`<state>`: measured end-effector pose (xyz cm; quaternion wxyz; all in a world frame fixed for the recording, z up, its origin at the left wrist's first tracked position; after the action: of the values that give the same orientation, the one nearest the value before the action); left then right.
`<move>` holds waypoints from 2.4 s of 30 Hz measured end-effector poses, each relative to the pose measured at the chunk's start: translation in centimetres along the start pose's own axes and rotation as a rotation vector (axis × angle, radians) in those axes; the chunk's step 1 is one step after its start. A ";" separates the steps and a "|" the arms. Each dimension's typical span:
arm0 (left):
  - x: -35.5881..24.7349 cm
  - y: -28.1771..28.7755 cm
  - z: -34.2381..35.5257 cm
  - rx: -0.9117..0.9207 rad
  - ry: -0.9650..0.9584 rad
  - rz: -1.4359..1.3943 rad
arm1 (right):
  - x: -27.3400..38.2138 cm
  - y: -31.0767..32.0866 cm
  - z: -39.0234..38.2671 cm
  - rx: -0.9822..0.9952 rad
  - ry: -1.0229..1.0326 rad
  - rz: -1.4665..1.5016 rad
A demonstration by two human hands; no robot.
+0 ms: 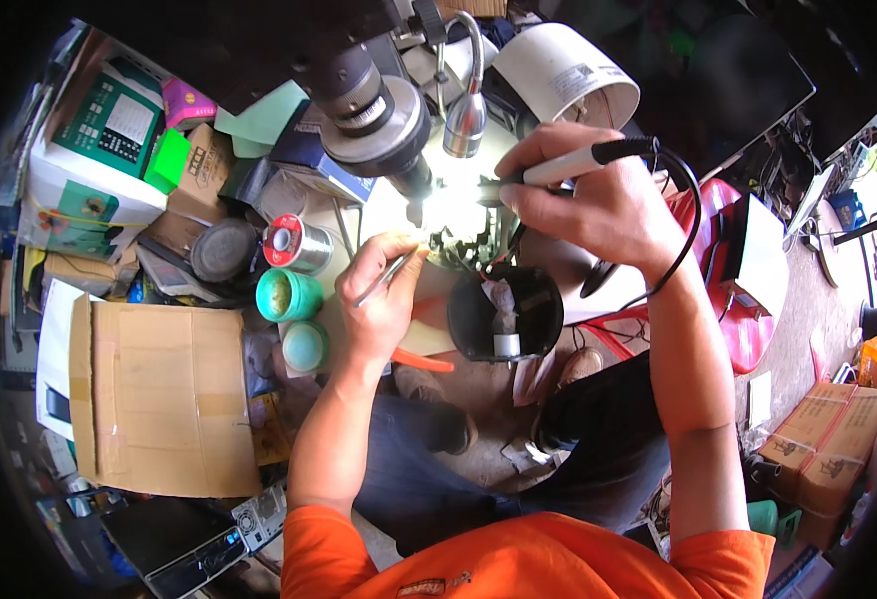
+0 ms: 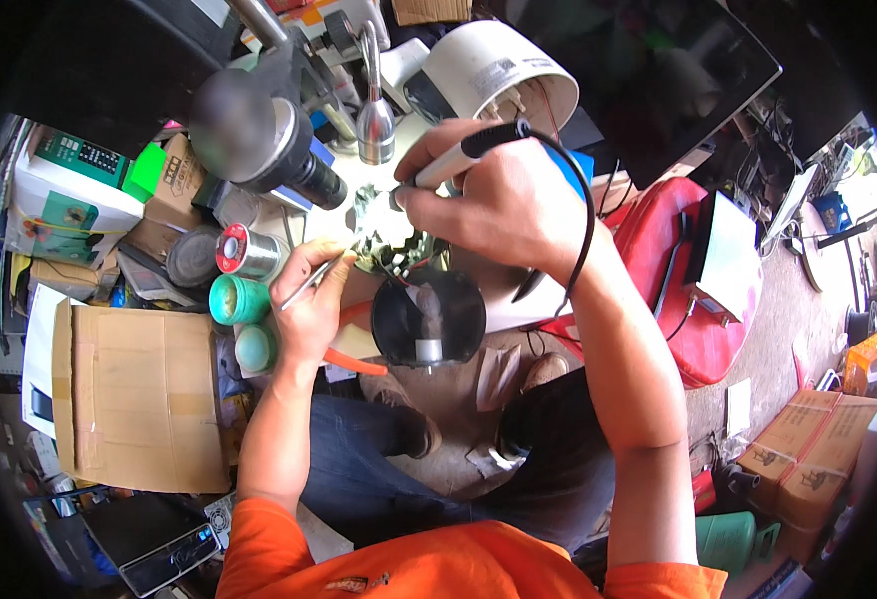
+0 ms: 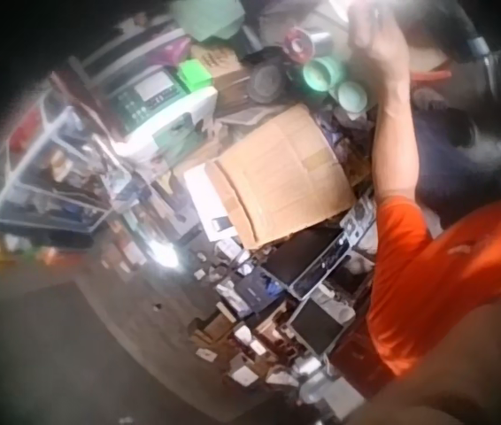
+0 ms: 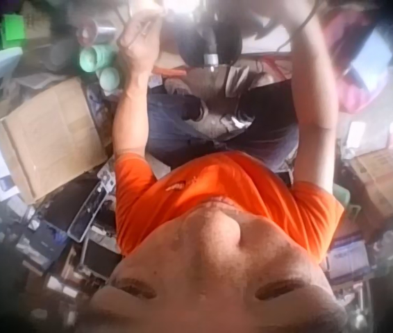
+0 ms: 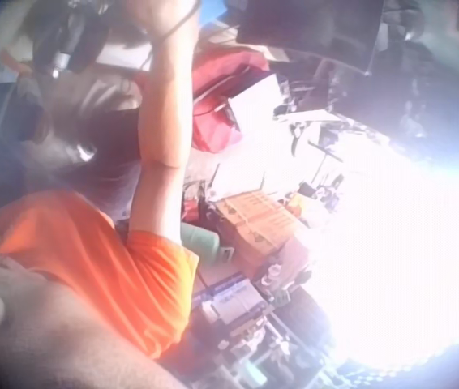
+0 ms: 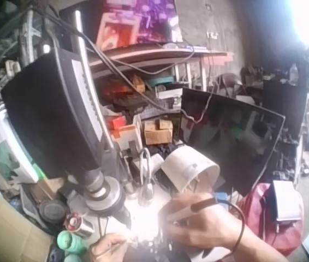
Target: The person solders wires to a small circuit board held in a black plastic housing. They use a soldering iron in the right hand and tweezers in the left hand to position the wires and apply solder. The person occasionally adjusts the position of the housing and the wires during the process.
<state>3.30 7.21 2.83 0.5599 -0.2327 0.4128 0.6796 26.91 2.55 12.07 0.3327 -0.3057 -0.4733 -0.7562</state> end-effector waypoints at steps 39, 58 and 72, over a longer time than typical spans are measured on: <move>-0.6 0.1 -0.1 0.025 -0.116 0.016 | 1.0 0.4 -0.1 -0.051 0.233 0.053; -1.1 1.7 -0.6 0.044 -0.047 -0.139 | 0.5 1.8 -0.8 -0.229 0.080 0.195; -2.4 -0.5 -0.4 0.294 -0.233 0.201 | 0.8 2.0 -1.4 -0.191 0.143 0.146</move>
<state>4.38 5.48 4.34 0.5613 -0.0261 0.4613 0.6867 27.80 0.47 13.23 0.3892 -0.3150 -0.3508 -0.7914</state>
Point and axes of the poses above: each hand's wrist, its own z-axis towards the middle knuckle, its own y-axis out of the back of the hand, x = y × z, the point moved 8 cm from there along z, towards the middle knuckle, and after that the axes turned 10 degrees about -x, right-handed, at the moved point
